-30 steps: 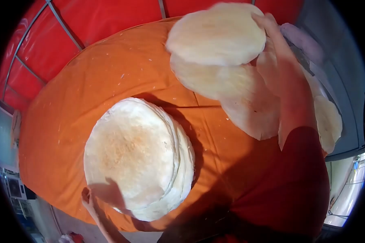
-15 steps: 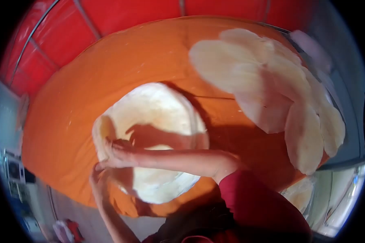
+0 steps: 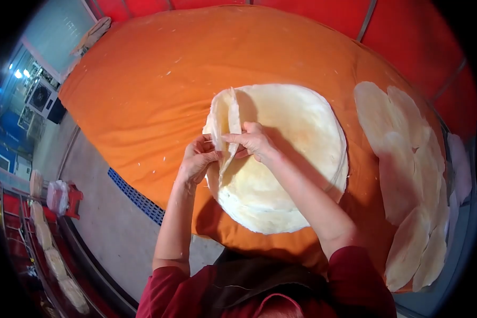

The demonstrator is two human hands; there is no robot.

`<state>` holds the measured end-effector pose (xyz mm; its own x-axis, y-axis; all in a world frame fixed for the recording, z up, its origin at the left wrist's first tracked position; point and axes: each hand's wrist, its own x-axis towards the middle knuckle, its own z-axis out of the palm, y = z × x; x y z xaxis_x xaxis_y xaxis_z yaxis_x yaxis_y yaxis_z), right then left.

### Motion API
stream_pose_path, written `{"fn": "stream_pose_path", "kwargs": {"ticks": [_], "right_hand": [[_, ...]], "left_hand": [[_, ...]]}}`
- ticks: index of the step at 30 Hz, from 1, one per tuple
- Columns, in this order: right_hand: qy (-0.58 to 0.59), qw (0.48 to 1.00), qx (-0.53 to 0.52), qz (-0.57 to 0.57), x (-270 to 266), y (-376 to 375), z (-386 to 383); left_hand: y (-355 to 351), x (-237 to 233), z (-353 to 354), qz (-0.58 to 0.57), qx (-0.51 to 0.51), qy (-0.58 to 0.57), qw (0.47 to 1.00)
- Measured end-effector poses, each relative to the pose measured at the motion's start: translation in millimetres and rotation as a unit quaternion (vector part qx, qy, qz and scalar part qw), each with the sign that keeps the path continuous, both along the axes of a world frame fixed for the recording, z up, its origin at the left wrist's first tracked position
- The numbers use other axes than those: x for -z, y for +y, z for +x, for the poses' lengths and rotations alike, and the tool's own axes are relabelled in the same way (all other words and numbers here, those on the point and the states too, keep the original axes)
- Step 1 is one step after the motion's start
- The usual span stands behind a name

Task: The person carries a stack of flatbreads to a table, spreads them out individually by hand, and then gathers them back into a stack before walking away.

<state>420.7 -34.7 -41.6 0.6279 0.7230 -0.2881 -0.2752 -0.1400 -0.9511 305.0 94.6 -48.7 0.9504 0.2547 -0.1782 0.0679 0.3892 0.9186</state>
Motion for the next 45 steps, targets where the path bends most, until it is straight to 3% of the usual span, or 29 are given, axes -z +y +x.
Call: {"fn": "stream_pose_path", "kwargs": {"ticks": [2, 5, 9, 11, 13, 16, 19, 21, 22, 23, 24, 25, 26, 27, 28, 29, 31, 34, 35, 36, 37, 38, 39, 40, 41, 43, 45], "right_hand": [[-0.033, 0.998, 0.034, -0.028, -8.1, 2.3, -3.9], [-0.042, 0.999, -0.001, -0.027, -12.3, 1.5, 0.2], [0.088, 0.996, 0.007, 0.016, -13.7, -1.4, 9.1], [0.041, 0.999, 0.026, 0.001, -11.2, 1.9, 1.8], [0.009, 0.998, 0.055, 0.022, 0.0, 8.4, -2.1], [-0.072, 0.995, 0.03, -0.062, -8.7, 4.3, 0.3], [-0.296, 0.948, 0.071, -0.089, 19.8, 15.4, 0.7], [-0.113, 0.991, 0.069, 0.032, 37.5, 27.7, 8.7], [-0.025, 0.992, 0.081, 0.093, 43.3, 21.4, 21.0], [0.109, 0.982, 0.126, 0.092, -1.4, 0.2, 24.2], [0.141, 0.964, 0.192, 0.119, -34.3, -22.9, 31.3], [0.199, 0.944, 0.194, 0.178, -50.7, -45.4, 48.7], [0.112, 0.961, 0.193, 0.16, -91.4, -85.3, 51.1], [0.019, 0.938, 0.286, 0.192, -109.0, -109.5, 53.2], [0.008, 0.95, 0.29, 0.117, -133.4, -143.7, 62.6], [-0.003, 0.932, 0.315, 0.179, -130.1, -176.9, 94.8], [-0.185, 0.87, 0.415, 0.193, -167.2, -245.6, 53.1], [-0.111, 0.892, 0.384, 0.213, -196.9, -356.8, -5.7], [-0.143, 0.841, 0.493, 0.169, -193.2, -373.8, -41.5], [-0.174, 0.778, 0.591, 0.123, -191.0, -390.0, -74.7], [-0.126, 0.808, 0.563, 0.115, -162.9, -462.6, -99.6], [-0.226, 0.686, 0.687, 0.077, -141.2, -444.1, -143.9], [-0.081, 0.657, 0.742, 0.107, -117.2, -467.7, -165.4], [-0.032, 0.637, 0.767, 0.068, -87.5, -479.9, -198.0], [-0.061, 0.667, 0.742, 0.003, -18.1, -522.6, -244.7], [-0.113, 0.659, 0.686, -0.287, 22.7, -545.6, -288.0], [-0.131, 0.494, 0.523, -0.682, -8.5, -503.9, -274.0]], "left_hand": [[-2.8, -1.1, 0.1, -0.038, 0.014, -0.039, 0.998], [-6.3, -3.2, 0.3, -0.098, 0.021, -0.053, 0.994], [-6.0, 1.7, 3.6, -0.156, -0.014, -0.034, 0.987], [-0.9, 8.2, 6.1, -0.201, 0.015, -0.048, 0.978], [-8.2, 1.9, 11.9, -0.089, -0.034, 0.0, 0.995], [-12.4, 1.5, 19.4, 0.081, -0.066, 0.028, 0.994], [-9.6, -1.9, 16.4, 0.128, -0.07, 0.024, 0.989], [-13.2, 5.5, 18.7, 0.124, -0.099, 0.007, 0.987], [-13.7, 6.7, 16.9, 0.068, -0.145, 0.009, 0.987], [0.0, 25.2, 19.8, 0.015, -0.178, 0.021, 0.984], [9.7, 32.4, 16.6, -0.038, -0.167, 0.028, 0.985], [8.4, 25.1, 13.0, -0.085, -0.168, 0.054, 0.981], [14.5, 25.6, 7.1, -0.102, -0.125, 0.07, 0.984], [21.2, 38.9, 8.3, -0.122, -0.112, 0.052, 0.985], [43.4, 67.0, 7.9, -0.124, -0.111, 0.05, 0.985], [66.3, 92.8, 7.8, -0.122, -0.1, 0.043, 0.986], [65.7, 89.6, 9.5, -0.119, -0.086, 0.026, 0.989], [65.1, 78.1, 9.3, -0.038, -0.011, 0.051, 0.998], [55.0, 65.5, 11.3, -0.059, -0.091, 0.11, 0.988], [54.1, 58.9, 13.7, -0.113, -0.045, 0.116, 0.986], [57.4, 58.4, 15.1, -0.112, -0.037, 0.118, 0.986], [64.5, 60.5, 15.2, -0.111, -0.031, 0.121, 0.986], [69.3, 60.9, 16.0, -0.11, -0.032, 0.125, 0.985], [73.6, 61.8, 17.3, -0.11, -0.033, 0.128, 0.985], [78.8, 63.5, 18.8, -0.11, -0.033, 0.13, 0.985], [100.2, 71.5, 16.9, -0.112, -0.041, 0.107, 0.987], [80.2, 59.1, 24.8, -0.122, -0.011, 0.084, 0.989]]}}
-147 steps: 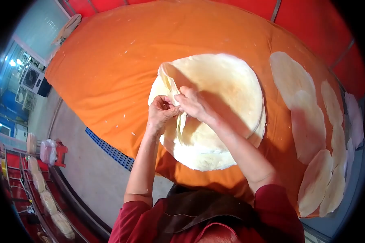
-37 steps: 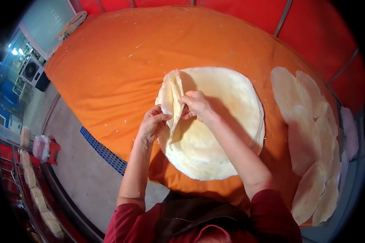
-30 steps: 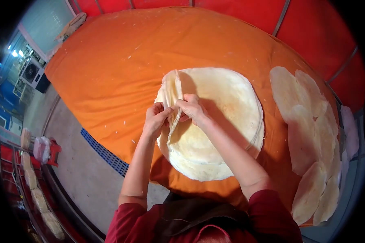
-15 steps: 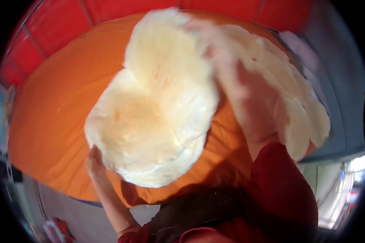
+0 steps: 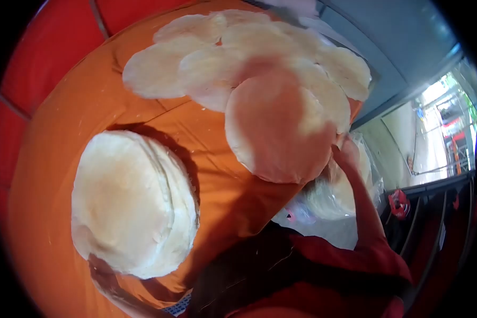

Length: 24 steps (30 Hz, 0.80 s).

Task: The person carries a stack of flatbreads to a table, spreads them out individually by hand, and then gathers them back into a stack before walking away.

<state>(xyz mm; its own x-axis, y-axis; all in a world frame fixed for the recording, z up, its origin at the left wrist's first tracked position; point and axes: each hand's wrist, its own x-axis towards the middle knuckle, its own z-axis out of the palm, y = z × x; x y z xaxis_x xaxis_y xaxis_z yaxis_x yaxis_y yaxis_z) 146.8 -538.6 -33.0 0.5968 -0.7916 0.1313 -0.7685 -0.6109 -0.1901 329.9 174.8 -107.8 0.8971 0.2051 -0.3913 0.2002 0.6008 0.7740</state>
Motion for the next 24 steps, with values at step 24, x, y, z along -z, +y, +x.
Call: {"fn": "stream_pose_path", "kwargs": {"ticks": [24], "right_hand": [[-0.441, 0.62, -0.599, 0.249, -137.3, 93.9, 222.7]], "left_hand": [[-96.4, -42.2, -0.3, 0.034, 0.045, -0.075, 0.996]]}}
